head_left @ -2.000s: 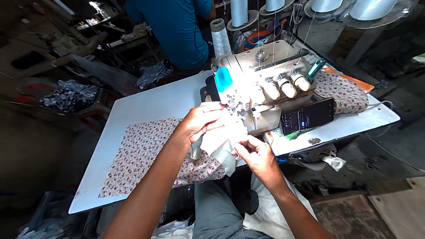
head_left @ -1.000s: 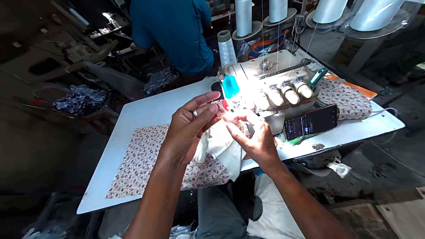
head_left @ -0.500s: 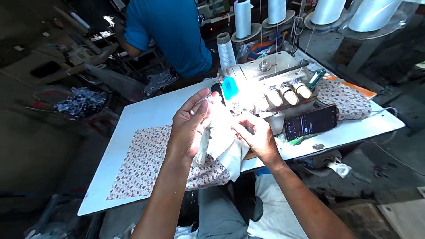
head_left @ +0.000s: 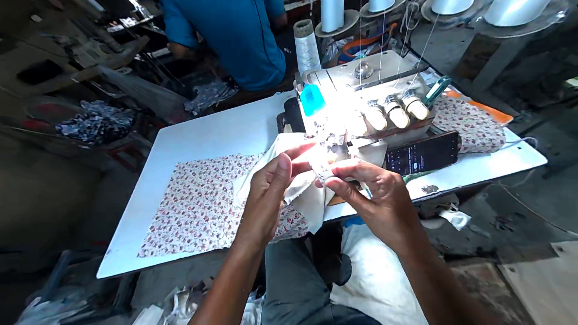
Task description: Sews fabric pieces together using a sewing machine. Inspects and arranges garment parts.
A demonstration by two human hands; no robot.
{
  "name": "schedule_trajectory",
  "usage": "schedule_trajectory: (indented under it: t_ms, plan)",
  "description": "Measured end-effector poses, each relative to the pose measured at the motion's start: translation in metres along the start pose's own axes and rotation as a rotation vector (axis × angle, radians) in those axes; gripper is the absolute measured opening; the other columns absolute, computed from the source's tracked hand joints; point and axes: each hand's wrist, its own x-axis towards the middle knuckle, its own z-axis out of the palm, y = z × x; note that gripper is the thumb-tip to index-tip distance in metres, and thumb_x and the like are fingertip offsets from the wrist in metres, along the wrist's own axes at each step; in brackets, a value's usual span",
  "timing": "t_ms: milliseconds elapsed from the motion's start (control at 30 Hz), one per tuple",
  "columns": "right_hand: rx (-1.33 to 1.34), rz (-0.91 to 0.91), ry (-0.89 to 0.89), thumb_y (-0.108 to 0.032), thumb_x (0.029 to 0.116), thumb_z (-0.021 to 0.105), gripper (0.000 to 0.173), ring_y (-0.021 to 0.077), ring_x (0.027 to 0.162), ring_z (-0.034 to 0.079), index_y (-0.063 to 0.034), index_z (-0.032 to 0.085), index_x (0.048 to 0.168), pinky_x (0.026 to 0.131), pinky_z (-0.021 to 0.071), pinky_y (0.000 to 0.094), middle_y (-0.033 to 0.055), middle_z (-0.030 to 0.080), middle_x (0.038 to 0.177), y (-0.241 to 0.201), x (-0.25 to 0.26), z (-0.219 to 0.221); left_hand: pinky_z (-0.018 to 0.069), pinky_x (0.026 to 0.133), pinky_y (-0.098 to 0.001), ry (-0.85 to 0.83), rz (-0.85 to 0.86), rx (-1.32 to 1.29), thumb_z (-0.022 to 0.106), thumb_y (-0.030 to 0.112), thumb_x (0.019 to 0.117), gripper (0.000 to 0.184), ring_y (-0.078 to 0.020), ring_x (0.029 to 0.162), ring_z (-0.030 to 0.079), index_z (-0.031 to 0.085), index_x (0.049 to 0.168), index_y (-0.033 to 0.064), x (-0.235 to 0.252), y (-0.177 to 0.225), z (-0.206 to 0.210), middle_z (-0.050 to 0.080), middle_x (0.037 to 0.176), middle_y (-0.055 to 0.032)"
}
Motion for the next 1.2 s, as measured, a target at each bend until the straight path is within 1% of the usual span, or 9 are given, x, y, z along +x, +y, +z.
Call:
schedule_trajectory:
  t_ms: [167,267,367,633,733,800,867,1033,1200]
  plan:
    - [0.071,0.117,0.012,-0.017,0.0942,0.071,0.012,-0.0014,0.081,0.069,-0.0087,0.074,0.102,0.074,0.0572,0.0143,-0.0049,0.074,0.090,0.011,-0.015,0.001,0.0527,0.100,-0.0275,0.016,-0.113,-0.184,0.024,0.053,0.1093,0.060,-0.0087,0.115,0.066,0.056,0.137,0.0106,-0.005,-0.026,0.012,0.071,0.122,0.0023]
    - [0.077,0.163,0.027,-0.014,0.0942,0.071,0.014,-0.0014,0.086,0.070,-0.0093,0.074,0.107,0.077,0.0577,0.0147,-0.0048,0.075,0.093,0.011,-0.015,0.001,0.0567,0.098,-0.0332,-0.246,0.020,-0.343,0.033,0.073,0.0973,0.077,-0.0142,0.125,0.063,0.048,0.153,0.0216,-0.001,-0.034,0.004,0.063,0.140,0.0009]
    - [0.042,0.179,0.014,-0.015,0.0951,0.070,0.013,-0.0032,0.085,0.069,-0.0098,0.075,0.106,0.077,0.0569,0.0137,-0.0053,0.075,0.094,0.011,-0.011,-0.001,0.0574,0.099,-0.0372,-0.408,0.087,-0.403,0.038,0.073,0.0962,0.076,-0.0168,0.131,0.059,0.044,0.156,0.0262,0.002,-0.038,-0.002,0.056,0.149,-0.0007]
    - [0.169,0.194,-0.040,-0.009,0.0940,0.070,0.012,0.0010,0.087,0.069,-0.0073,0.075,0.105,0.080,0.0578,0.0167,-0.0029,0.074,0.097,0.019,-0.010,-0.002,0.0565,0.100,-0.0334,-0.422,0.105,-0.368,0.042,0.073,0.0948,0.077,-0.0142,0.129,0.061,0.049,0.154,0.0241,-0.005,-0.043,-0.005,0.055,0.151,-0.0006]
    - [0.231,0.237,-0.062,-0.010,0.0944,0.070,0.008,0.0007,0.083,0.069,-0.0076,0.075,0.099,0.077,0.0580,0.0157,-0.0039,0.074,0.091,0.013,-0.014,-0.005,0.0579,0.095,-0.0277,-0.324,0.088,-0.133,0.041,0.067,0.0990,0.072,-0.0095,0.118,0.066,0.054,0.149,0.0173,-0.004,-0.038,-0.010,0.062,0.142,0.0017]
    - [0.239,0.240,-0.076,-0.014,0.0939,0.069,0.007,0.0010,0.083,0.069,-0.0105,0.075,0.096,0.077,0.0582,0.0162,-0.0057,0.073,0.090,0.008,-0.016,-0.008,0.0603,0.080,-0.0209,-0.148,0.131,0.235,0.048,0.030,0.1087,0.039,-0.0036,0.094,0.072,0.065,0.131,0.0039,0.003,-0.032,-0.018,0.072,0.122,-0.0010]
    - [0.250,0.239,-0.087,-0.020,0.0928,0.071,0.009,0.0031,0.086,0.070,-0.0127,0.075,0.096,0.078,0.0592,0.0182,-0.0061,0.073,0.092,0.006,-0.018,-0.011,0.0558,0.065,-0.0175,-0.042,0.199,0.533,0.059,0.007,0.1015,0.017,-0.0018,0.073,0.067,0.070,0.115,0.0030,0.017,-0.032,-0.031,0.074,0.103,-0.0039]
    - [0.236,0.246,-0.059,-0.023,0.0891,0.074,0.008,0.0035,0.083,0.069,-0.0162,0.072,0.094,0.075,0.0582,0.0189,-0.0071,0.072,0.088,0.008,-0.017,-0.012,0.0531,0.085,-0.0390,-0.240,0.383,0.900,0.067,0.005,0.0938,0.014,-0.0236,0.091,0.067,0.075,0.104,0.0008,0.068,-0.037,-0.052,0.072,0.100,-0.0143]
    - [0.213,0.216,0.022,-0.010,0.0878,0.075,0.006,0.0017,0.076,0.068,-0.0121,0.073,0.092,0.073,0.0586,0.0168,-0.0064,0.072,0.082,0.013,-0.017,-0.011,0.0552,0.083,-0.0493,-0.473,0.330,1.037,0.069,0.006,0.0937,0.008,-0.0302,0.089,0.070,0.074,0.097,0.0015,0.081,-0.034,-0.051,0.072,0.094,-0.0154]
